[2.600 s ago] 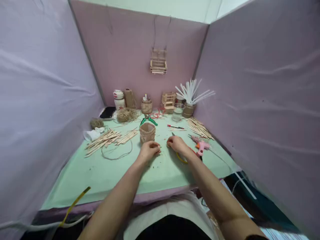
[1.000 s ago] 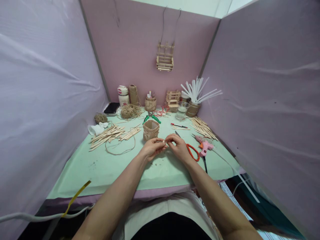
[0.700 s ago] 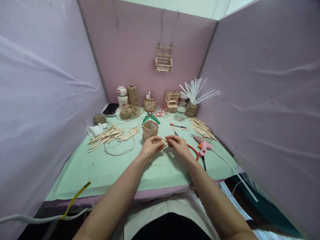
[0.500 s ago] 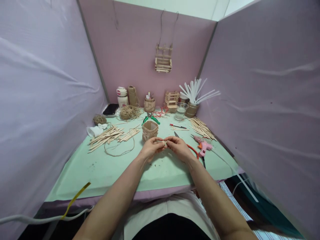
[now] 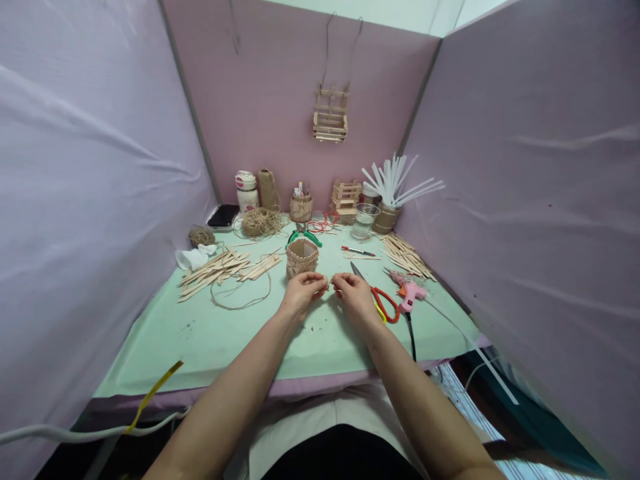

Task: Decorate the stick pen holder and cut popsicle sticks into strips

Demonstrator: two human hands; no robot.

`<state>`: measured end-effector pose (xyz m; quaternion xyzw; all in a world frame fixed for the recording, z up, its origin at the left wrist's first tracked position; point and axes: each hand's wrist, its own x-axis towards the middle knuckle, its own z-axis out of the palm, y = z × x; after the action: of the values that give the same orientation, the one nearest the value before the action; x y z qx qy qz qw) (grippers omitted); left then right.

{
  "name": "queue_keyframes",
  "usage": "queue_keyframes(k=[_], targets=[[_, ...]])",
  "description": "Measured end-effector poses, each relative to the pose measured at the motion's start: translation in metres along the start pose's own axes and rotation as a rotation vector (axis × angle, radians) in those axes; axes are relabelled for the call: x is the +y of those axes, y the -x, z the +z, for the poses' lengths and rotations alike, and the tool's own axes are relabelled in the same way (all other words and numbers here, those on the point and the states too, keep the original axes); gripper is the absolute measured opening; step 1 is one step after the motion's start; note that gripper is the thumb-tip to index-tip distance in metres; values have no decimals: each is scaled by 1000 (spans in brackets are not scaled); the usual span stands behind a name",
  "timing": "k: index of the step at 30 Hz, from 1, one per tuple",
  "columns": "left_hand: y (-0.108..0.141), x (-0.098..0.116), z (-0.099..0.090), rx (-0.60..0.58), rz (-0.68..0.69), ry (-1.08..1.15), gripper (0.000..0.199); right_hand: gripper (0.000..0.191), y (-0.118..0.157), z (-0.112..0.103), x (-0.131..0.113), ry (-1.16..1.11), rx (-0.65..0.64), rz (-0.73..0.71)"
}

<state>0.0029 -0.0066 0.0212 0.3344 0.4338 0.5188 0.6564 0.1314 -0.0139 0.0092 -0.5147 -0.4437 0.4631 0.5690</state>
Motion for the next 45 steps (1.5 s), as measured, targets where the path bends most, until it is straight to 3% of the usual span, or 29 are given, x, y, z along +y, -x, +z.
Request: queue_keyframes(k=[17, 25, 35, 40, 45], targets=[[2, -1, 3, 6, 3, -29, 32, 20, 1, 6, 1, 1, 78, -33], [0, -4, 4, 30, 5, -48, 34, 34, -1, -2, 0, -73, 28, 7], [5, -1, 5, -15, -6, -25, 21, 29, 4, -10, -2, 41, -46, -38], [3, -3, 3, -58, -36, -27, 17, 25, 8, -30, -6, 287, -4, -111], [-1, -5, 0, -86, -72, -21, 15, 24, 14, -77, -23, 638, 188, -190]])
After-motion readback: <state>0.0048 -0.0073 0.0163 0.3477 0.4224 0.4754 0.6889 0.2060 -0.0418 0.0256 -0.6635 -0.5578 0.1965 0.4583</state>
